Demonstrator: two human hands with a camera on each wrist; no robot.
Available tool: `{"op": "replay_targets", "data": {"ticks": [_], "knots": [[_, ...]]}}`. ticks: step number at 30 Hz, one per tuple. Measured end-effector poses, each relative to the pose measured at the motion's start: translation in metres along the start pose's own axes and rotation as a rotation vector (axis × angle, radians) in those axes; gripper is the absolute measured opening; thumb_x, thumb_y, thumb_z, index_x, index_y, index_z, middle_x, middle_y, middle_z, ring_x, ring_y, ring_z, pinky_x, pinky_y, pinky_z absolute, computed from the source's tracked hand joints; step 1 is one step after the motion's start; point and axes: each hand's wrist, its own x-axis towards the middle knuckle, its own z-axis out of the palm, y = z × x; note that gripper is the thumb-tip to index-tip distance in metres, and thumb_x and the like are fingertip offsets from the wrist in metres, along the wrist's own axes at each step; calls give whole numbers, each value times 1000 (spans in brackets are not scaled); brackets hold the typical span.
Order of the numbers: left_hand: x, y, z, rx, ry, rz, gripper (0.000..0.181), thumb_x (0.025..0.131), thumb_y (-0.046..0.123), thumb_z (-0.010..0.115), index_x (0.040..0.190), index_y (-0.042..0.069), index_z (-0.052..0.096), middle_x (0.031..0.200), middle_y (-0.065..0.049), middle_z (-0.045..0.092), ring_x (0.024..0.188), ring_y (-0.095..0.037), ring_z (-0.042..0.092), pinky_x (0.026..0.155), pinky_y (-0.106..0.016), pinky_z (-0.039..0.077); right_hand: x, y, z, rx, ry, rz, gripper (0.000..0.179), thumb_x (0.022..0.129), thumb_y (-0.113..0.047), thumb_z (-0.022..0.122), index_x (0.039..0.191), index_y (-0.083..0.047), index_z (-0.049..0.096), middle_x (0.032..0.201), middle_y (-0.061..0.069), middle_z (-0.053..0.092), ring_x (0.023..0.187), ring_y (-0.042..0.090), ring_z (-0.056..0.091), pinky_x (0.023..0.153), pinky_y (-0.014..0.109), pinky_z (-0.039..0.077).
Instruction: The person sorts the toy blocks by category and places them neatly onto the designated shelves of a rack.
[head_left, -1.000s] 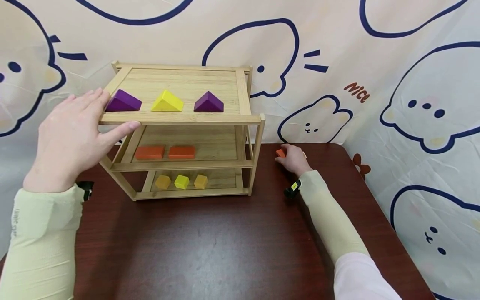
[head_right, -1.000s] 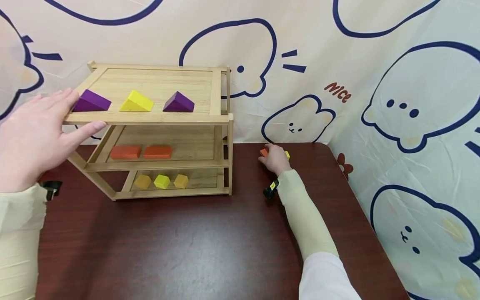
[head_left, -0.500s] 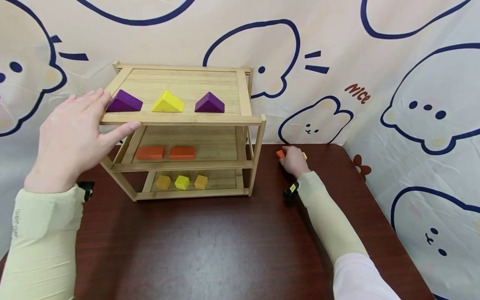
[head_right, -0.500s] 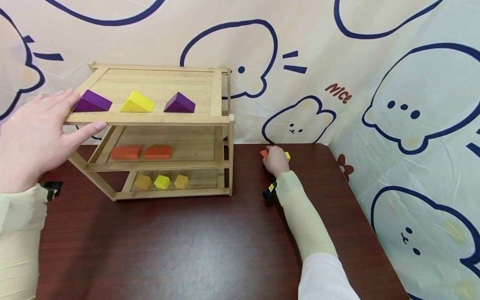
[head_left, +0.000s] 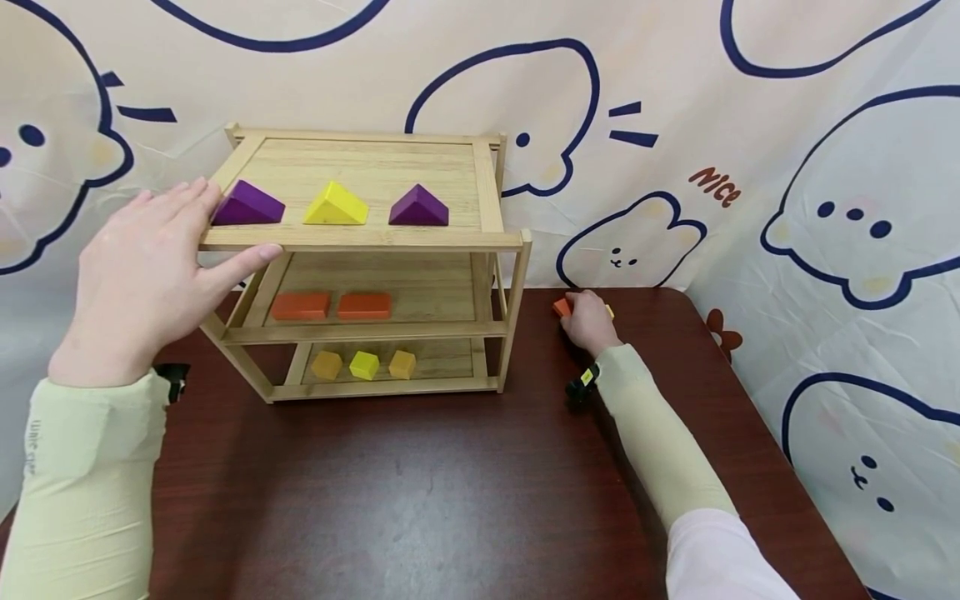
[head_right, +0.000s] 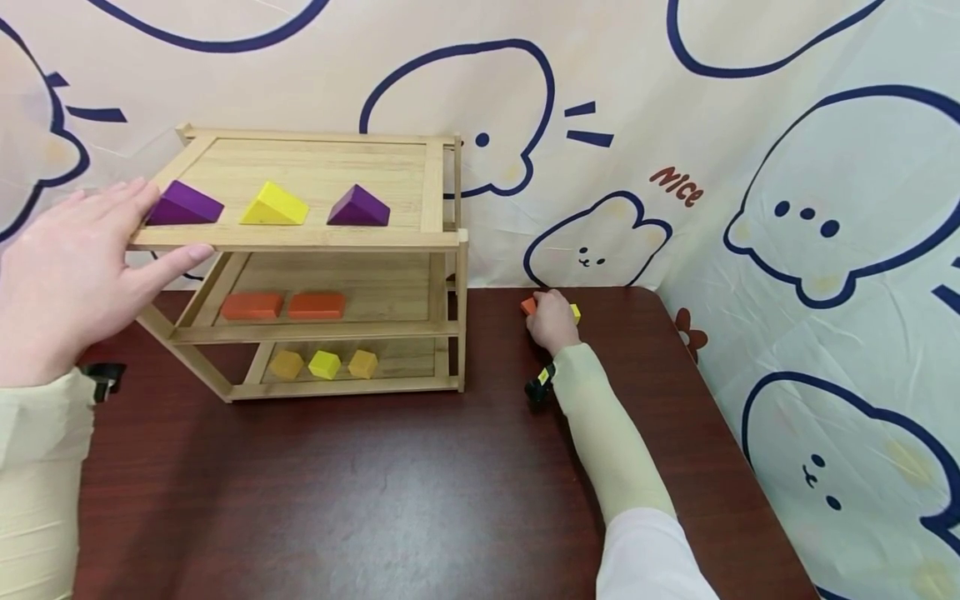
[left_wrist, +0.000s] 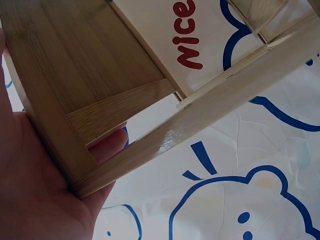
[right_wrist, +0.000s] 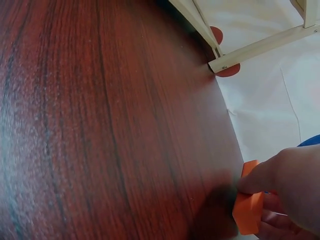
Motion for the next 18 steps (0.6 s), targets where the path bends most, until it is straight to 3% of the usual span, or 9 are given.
{"op": "replay_targets", "data": {"ticks": [11,18], "knots": [[1,0,-1,2,-7,-3,98,95,68,53,158,-3,28,157,-31,30,144,-50,28,124,-46,8,-2,5,-1,39,66,-16,47,91,-5,67,136,7,59,125,27,57,105,40,54,100,52,46],[1,0,-1,1,-9,-4,98,95,68,54,158,-2,28,157,-31,30,144,-50,28,124,-46,8,-6,6,-3,82,73,-13,46,91,-5,69,135,5,61,125,25,57,105,38,54,102,51,46]]}}
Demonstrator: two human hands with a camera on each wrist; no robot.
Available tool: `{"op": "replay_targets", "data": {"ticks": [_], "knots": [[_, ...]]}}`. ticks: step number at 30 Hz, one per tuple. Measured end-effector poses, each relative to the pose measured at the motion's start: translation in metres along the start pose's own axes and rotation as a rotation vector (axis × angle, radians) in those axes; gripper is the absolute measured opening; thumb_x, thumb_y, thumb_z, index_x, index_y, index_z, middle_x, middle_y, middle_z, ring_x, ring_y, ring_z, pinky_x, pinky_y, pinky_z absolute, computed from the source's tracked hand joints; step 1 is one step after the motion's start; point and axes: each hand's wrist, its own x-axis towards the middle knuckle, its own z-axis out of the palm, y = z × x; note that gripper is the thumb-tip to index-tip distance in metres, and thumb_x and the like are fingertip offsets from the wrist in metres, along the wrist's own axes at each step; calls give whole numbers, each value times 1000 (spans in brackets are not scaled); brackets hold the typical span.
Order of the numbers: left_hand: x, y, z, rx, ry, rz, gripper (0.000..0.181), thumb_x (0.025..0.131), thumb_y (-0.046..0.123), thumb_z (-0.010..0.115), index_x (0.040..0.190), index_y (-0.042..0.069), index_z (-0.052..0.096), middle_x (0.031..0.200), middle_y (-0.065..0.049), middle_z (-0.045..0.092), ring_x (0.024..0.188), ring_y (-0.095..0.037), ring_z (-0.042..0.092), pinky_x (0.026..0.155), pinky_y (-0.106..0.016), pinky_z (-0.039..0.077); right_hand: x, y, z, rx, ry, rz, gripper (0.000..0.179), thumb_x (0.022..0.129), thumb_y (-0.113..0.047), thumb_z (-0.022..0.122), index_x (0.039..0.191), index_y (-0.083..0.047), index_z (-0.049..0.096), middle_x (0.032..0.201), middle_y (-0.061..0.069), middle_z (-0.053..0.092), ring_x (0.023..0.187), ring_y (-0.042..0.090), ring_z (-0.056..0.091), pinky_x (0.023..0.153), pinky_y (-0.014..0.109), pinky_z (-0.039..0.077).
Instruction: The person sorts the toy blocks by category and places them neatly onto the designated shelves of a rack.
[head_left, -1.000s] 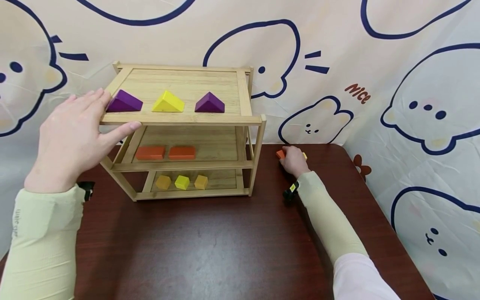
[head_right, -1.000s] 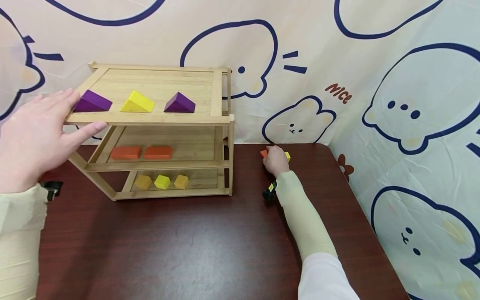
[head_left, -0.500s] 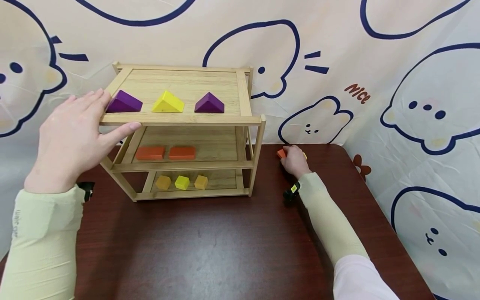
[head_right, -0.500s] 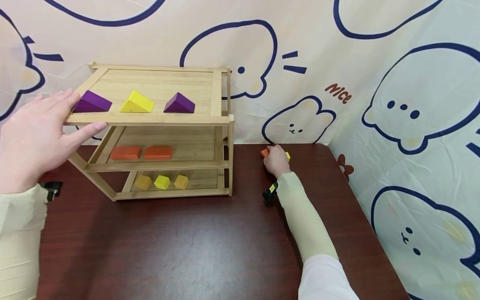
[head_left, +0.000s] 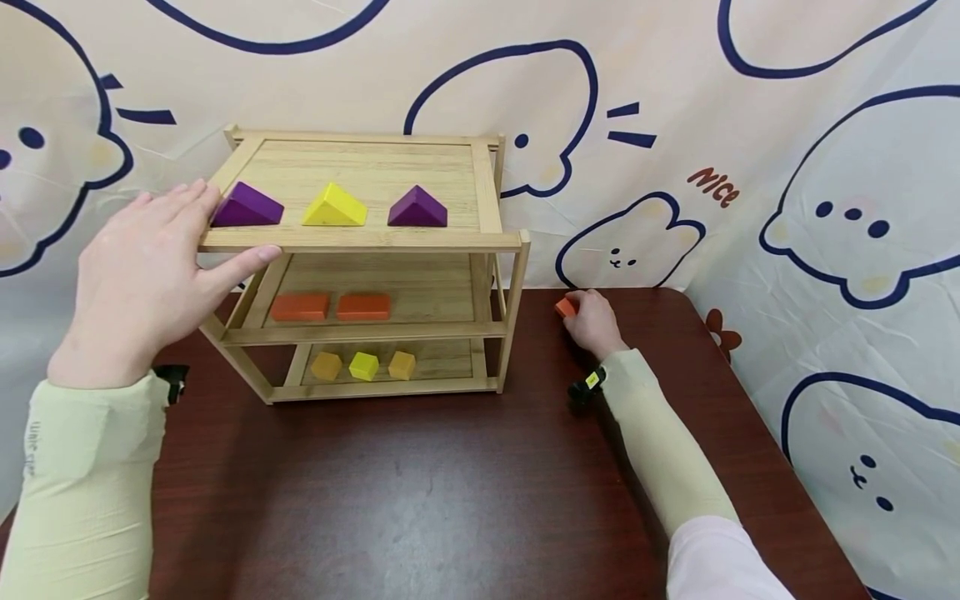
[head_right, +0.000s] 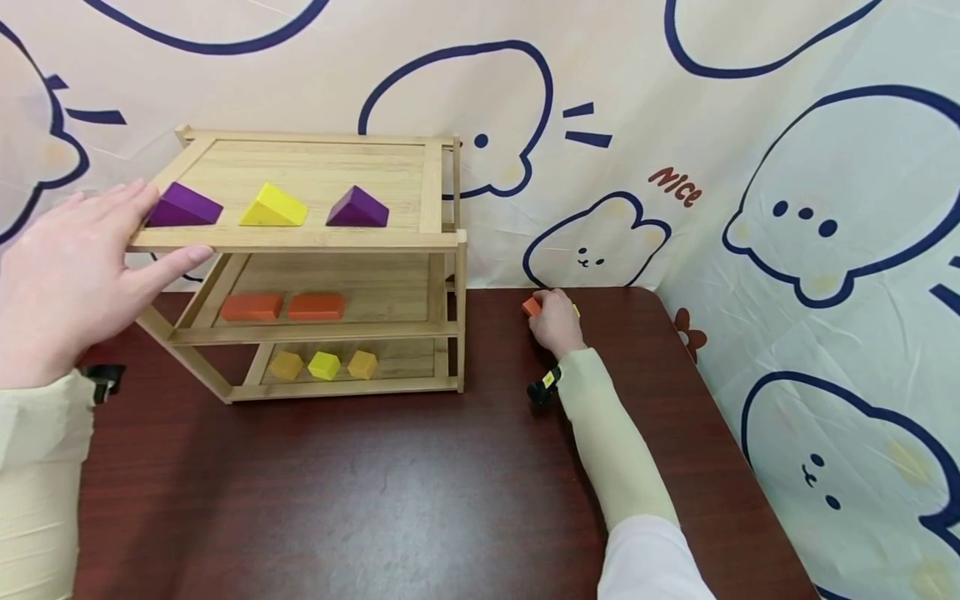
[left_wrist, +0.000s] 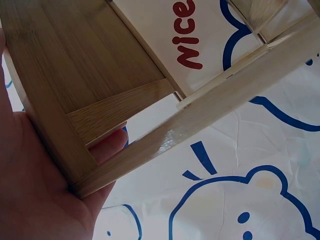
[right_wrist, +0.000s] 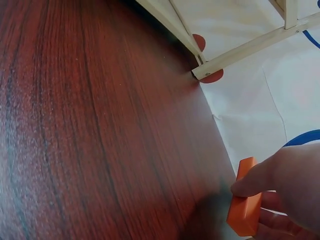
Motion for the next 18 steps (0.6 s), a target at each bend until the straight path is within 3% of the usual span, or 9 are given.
{"op": "replay_targets", "data": {"ticks": [18], "knots": [[0,1,0,5,0,-8,98,95,69,53,159,-1,27,157,-31,29,144,-50,28,124,-48,10,-11,-8,-12,91,24,-13,46,93,-7,70,137,0,60,132,22,59,107,36,54,99,50,48]]}}
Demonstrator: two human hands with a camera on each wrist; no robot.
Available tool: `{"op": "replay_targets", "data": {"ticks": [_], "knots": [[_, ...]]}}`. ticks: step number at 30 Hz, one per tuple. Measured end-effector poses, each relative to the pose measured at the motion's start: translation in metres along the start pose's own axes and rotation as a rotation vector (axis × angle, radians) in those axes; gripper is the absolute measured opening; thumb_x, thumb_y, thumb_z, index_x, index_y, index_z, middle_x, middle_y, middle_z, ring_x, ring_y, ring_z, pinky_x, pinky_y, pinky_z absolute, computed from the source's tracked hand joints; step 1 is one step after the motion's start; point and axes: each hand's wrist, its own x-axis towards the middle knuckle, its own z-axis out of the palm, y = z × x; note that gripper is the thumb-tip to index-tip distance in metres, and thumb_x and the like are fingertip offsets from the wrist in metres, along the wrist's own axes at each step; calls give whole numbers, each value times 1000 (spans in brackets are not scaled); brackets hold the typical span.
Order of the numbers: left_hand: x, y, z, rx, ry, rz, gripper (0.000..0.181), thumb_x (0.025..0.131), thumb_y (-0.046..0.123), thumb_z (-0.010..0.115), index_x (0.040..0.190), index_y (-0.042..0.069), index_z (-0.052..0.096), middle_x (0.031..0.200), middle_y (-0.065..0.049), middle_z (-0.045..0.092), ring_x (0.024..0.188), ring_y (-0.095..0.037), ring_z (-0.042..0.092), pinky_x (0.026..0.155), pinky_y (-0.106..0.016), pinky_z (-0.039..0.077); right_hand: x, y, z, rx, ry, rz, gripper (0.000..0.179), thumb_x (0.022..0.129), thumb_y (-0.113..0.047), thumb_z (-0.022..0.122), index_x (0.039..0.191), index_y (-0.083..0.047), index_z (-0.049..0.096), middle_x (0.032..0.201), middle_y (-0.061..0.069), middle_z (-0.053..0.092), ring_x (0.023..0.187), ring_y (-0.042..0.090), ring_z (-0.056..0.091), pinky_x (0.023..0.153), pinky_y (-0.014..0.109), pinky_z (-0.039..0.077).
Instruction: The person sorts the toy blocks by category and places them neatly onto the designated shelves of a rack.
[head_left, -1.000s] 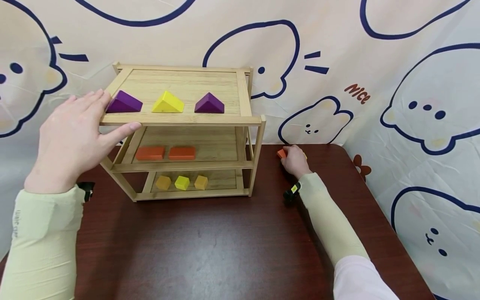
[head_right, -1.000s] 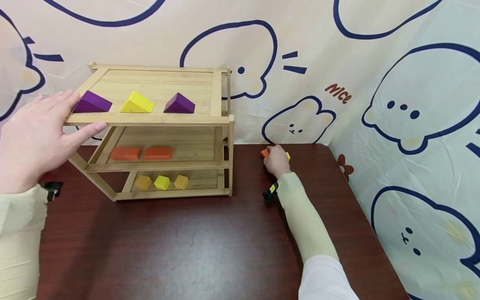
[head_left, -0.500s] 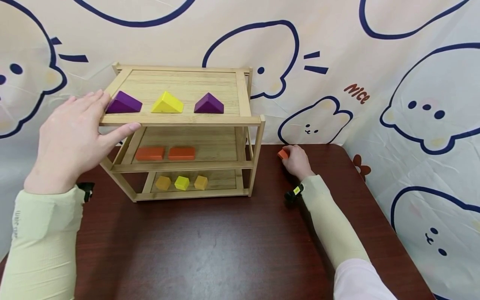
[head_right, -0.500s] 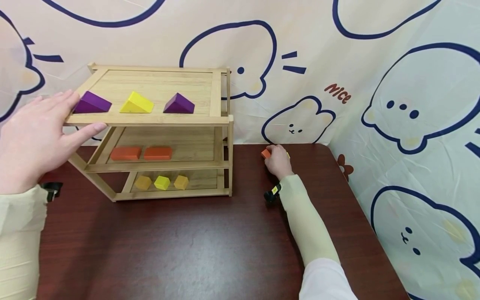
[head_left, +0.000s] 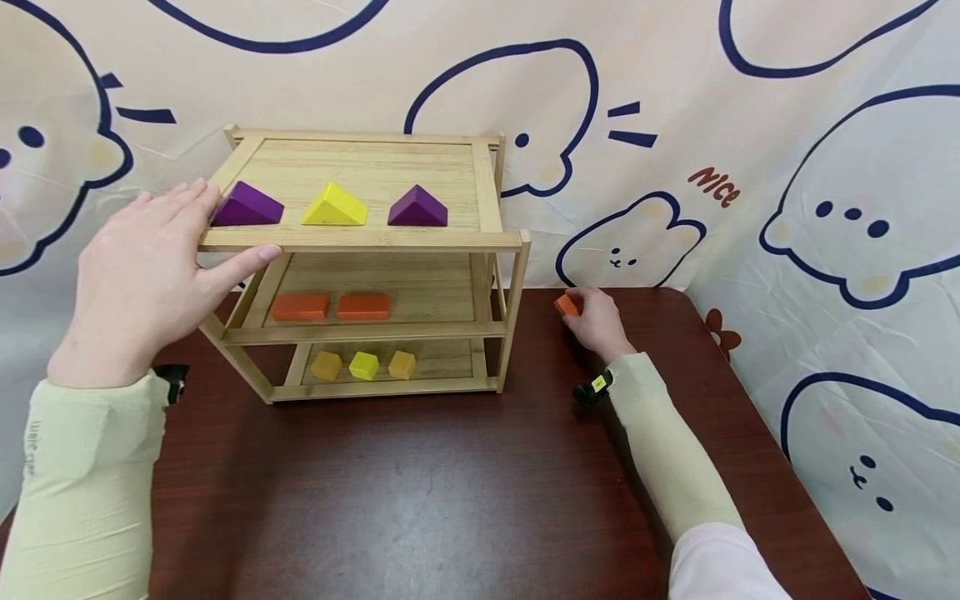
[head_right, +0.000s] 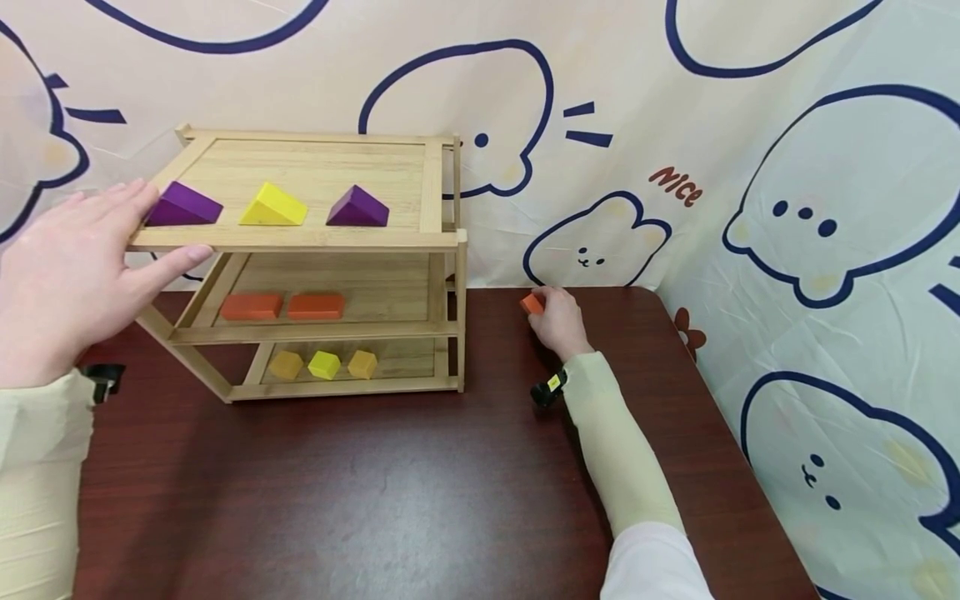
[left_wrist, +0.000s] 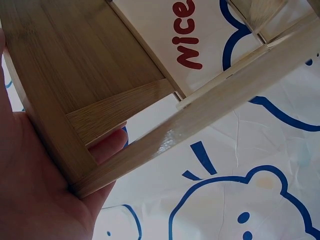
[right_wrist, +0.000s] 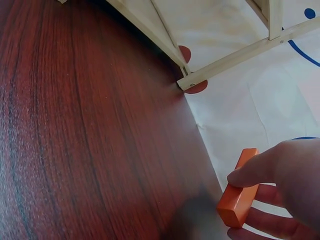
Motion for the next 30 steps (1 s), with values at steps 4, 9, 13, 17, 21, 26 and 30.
{"op": "replay_targets", "data": {"ticks": [4,9,13,17,21,26,30], "knots": [[0,0,1,-1,1,-1,98,94,69,53,159,-1,27,157,-31,30,144,-50,28,124,-49,11,-2,0,-2,16,9,-12,48,92,-7,71,139,-1,60,132,21,60,105,35,54,94,50,49],[0,0,1,-2,4,1,98,94,69,54,158,-1,28,156,-32,30,143,-50,29,123,-49,11,-4,-2,-6,31,13,-24,47,93,-6,71,139,-3,60,134,20,59,106,35,53,97,50,49],[0,1,0,-5,8,1,98,94,68,54,158,-1,28,156,-32,31,143,-50,30,123,-49,11,-6,-4,-10,40,12,-42,47,94,-4,70,139,-4,60,134,20,59,109,35,53,102,50,47],[0,1,0,-7,-6,-7,98,95,69,53,159,-1,26,157,-31,29,144,-50,28,124,-49,10,-9,-7,-13,42,23,-68,46,93,-3,71,138,-3,61,131,20,61,107,35,54,101,49,47],[0,1,0,-6,-16,-13,99,95,69,52,159,-1,25,158,-31,27,145,-50,26,124,-49,9,-11,-8,-15,28,37,-98,45,92,-3,71,137,-3,62,128,19,63,107,34,56,99,49,47],[0,1,0,-6,-16,-14,98,95,69,52,159,0,25,158,-31,27,145,-50,26,124,-49,9,-13,-9,-18,22,43,-112,45,92,-3,71,136,-4,63,128,17,63,107,33,56,98,49,47],[0,0,0,-9,-17,-12,98,95,69,53,159,0,25,158,-31,27,145,-50,26,124,-48,8,-16,-10,-21,36,56,-137,45,92,-1,71,136,-4,63,125,17,65,106,33,58,96,49,49]]}}
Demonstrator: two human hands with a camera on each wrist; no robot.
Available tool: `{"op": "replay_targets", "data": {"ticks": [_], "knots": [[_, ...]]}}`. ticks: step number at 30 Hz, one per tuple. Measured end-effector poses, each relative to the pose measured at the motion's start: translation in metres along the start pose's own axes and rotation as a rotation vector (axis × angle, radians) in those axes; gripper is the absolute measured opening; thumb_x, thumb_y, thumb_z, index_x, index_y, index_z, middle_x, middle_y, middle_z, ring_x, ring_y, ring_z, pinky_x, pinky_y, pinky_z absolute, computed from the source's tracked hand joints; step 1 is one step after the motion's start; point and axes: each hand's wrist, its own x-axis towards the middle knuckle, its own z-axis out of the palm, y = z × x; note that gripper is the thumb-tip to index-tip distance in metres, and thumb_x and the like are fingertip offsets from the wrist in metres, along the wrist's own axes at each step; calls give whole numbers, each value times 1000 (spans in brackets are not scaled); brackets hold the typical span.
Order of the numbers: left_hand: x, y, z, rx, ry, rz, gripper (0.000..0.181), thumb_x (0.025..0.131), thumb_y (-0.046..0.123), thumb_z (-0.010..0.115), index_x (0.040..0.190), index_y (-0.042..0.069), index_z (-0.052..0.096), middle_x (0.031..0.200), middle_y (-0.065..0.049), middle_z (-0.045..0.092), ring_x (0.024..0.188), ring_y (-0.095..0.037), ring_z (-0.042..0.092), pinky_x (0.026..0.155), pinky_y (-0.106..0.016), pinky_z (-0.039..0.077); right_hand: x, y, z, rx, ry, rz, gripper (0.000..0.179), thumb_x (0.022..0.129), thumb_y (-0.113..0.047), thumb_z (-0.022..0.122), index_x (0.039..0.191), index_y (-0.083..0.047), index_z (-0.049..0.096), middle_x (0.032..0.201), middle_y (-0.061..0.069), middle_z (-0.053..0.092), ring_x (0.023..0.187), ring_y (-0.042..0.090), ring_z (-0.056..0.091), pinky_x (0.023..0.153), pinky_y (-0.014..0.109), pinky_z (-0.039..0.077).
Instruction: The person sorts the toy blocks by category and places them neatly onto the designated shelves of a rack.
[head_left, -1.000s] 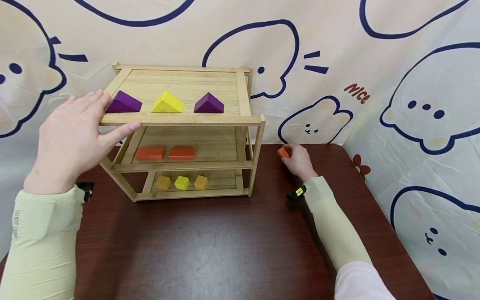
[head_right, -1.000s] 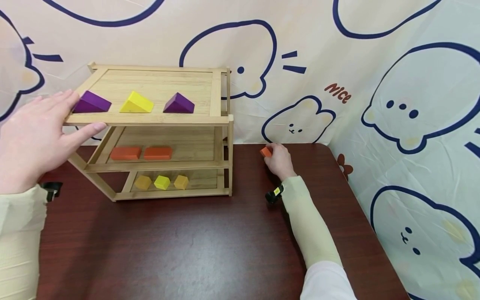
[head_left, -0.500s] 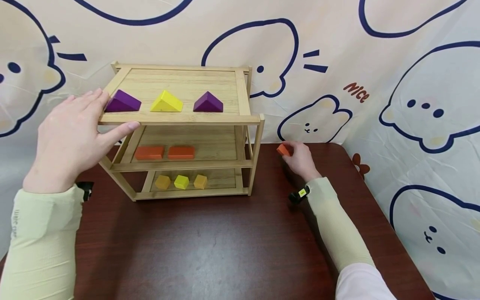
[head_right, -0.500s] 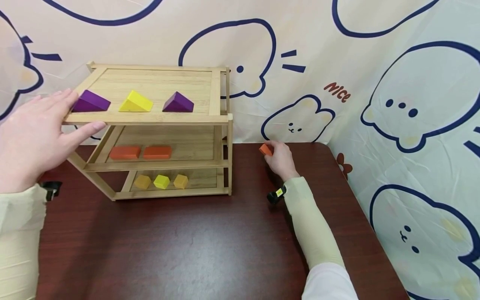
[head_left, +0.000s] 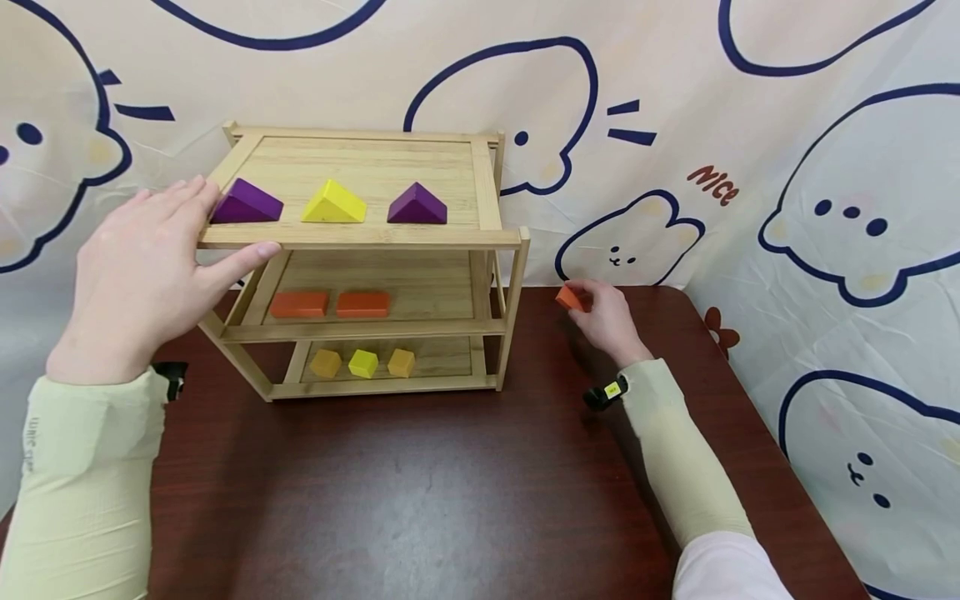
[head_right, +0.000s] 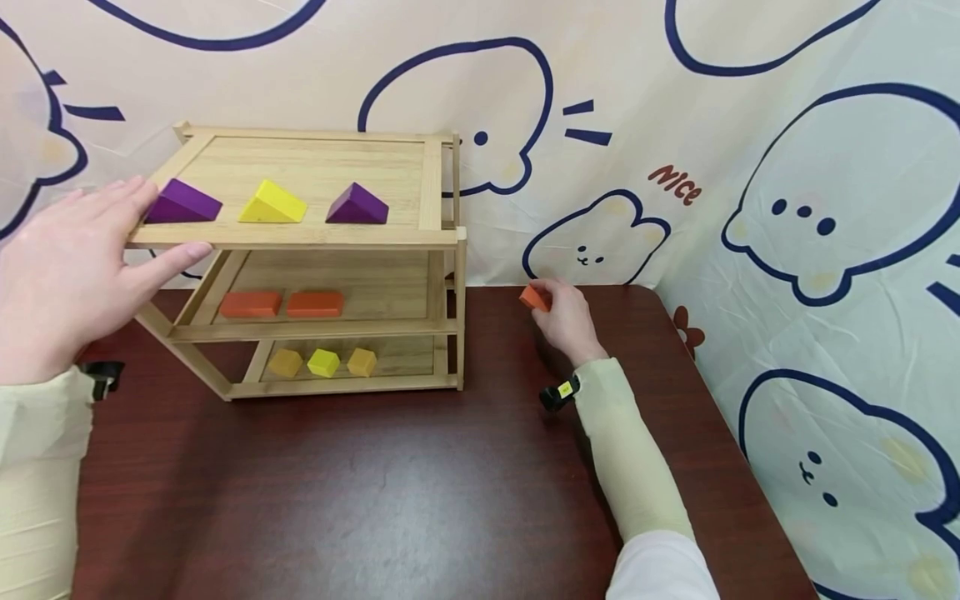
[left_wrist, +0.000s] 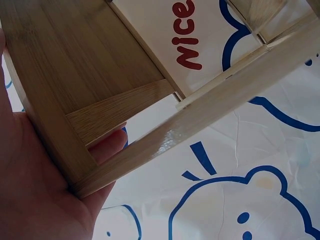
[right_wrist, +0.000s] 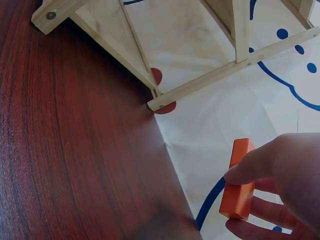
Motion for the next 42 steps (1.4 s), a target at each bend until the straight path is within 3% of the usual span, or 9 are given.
{"op": "replay_targets", "data": {"ticks": [42], "knots": [[0,-1,-1,-5,21,21,97,94,68,54,159,0,28,157,-31,31,144,-50,29,124,-48,10,-19,-37,-32,61,99,-106,45,90,-1,75,134,-8,66,121,13,64,100,31,63,88,47,57]]}}
